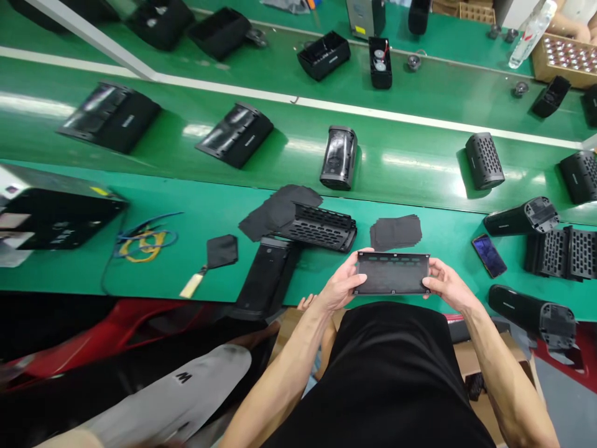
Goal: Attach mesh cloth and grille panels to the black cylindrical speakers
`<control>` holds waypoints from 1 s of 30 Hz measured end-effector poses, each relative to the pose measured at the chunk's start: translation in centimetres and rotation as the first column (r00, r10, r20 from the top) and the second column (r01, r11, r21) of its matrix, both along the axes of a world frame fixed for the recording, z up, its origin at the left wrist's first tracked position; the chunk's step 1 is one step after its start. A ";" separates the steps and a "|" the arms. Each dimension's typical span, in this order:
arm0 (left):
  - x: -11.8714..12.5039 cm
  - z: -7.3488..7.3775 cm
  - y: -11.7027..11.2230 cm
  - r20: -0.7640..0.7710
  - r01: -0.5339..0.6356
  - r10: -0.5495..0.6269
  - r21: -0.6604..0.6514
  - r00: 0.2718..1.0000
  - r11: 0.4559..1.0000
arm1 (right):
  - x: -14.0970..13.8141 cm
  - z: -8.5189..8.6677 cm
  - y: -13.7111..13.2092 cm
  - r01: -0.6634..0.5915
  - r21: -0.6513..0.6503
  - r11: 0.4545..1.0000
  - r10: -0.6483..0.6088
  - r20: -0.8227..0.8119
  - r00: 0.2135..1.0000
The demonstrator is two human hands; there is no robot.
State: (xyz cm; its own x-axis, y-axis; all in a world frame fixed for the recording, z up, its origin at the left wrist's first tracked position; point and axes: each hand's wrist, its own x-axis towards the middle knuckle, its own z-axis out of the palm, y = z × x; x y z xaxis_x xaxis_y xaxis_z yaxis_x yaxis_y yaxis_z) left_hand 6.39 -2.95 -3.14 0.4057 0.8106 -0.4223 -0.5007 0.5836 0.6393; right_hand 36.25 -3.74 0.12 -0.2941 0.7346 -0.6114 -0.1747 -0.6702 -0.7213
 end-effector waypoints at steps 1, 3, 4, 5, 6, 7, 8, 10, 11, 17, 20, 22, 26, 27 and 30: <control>0.0 -0.1 0.0 0.008 -0.001 0.001 0.003 1.000 1.000 | -0.1 0.0 0.0 0.008 -0.011 1.000 -0.008 0.003 1.000; 0.0 -0.2 0.1 0.028 -0.003 0.003 0.001 1.000 1.000 | -0.3 -0.1 0.2 0.033 -0.037 0.999 -0.032 0.034 0.999; 0.0 -0.3 0.1 0.038 -0.003 0.003 -0.007 0.999 1.000 | -0.4 -0.3 0.2 0.047 -0.045 0.998 -0.045 0.059 0.997; 0.0 -0.4 0.1 0.046 -0.005 0.006 -0.020 0.999 1.000 | -0.5 -0.4 0.3 0.059 -0.047 0.997 -0.055 0.083 0.995; 0.1 -0.6 0.1 0.048 -0.010 0.012 -0.036 0.999 0.999 | -0.7 -0.5 0.4 0.066 -0.043 0.997 -0.062 0.101 0.993; 0.1 -0.7 0.1 0.044 -0.018 0.021 -0.050 0.999 0.999 | -0.8 -0.7 0.4 0.070 -0.038 0.997 -0.065 0.112 0.992; 0.1 -0.8 0.2 0.037 -0.028 0.031 -0.059 0.999 0.998 | -0.9 -0.7 0.5 0.070 -0.034 0.997 -0.065 0.118 0.991; 0.0 -1.0 0.2 0.027 -0.040 0.042 -0.065 0.999 0.997 | -1.2 -0.7 0.7 0.062 -0.033 0.998 -0.058 0.123 0.991; 0.0 -1.1 0.2 0.028 -0.041 0.043 -0.065 0.999 0.997 | -1.4 -0.6 0.8 0.059 -0.037 0.998 -0.054 0.123 0.991; -0.8 -1.2 0.6 0.052 -0.040 0.044 -0.090 0.998 0.995 | -2.4 0.2 1.5 0.097 -0.038 0.995 -0.093 0.086 0.992; -1.3 -1.1 0.6 0.098 -0.105 0.115 -0.096 0.988 0.990 | -3.1 0.2 2.2 0.126 -0.032 0.992 -0.125 0.039 0.991; -1.3 -1.2 0.5 0.178 -0.169 0.178 -0.067 0.968 0.983 | -3.9 0.0 2.8 0.160 -0.027 0.987 -0.160 0.002 0.987; -0.4 -1.7 0.4 0.274 -0.235 0.216 0.040 0.937 0.971 | -6.5 -0.4 4.1 0.171 -0.026 0.985 -0.173 -0.067 0.983; -0.2 -1.8 0.6 0.255 -0.243 0.222 0.054 0.941 0.968 | -7.2 -0.5 4.6 0.144 -0.027 0.989 -0.146 -0.085 0.986; -0.5 -1.6 1.5 0.202 -0.305 0.285 0.076 0.937 0.949 | -8.8 -1.0 7.1 -0.047 -0.020 0.999 0.044 -0.119 0.992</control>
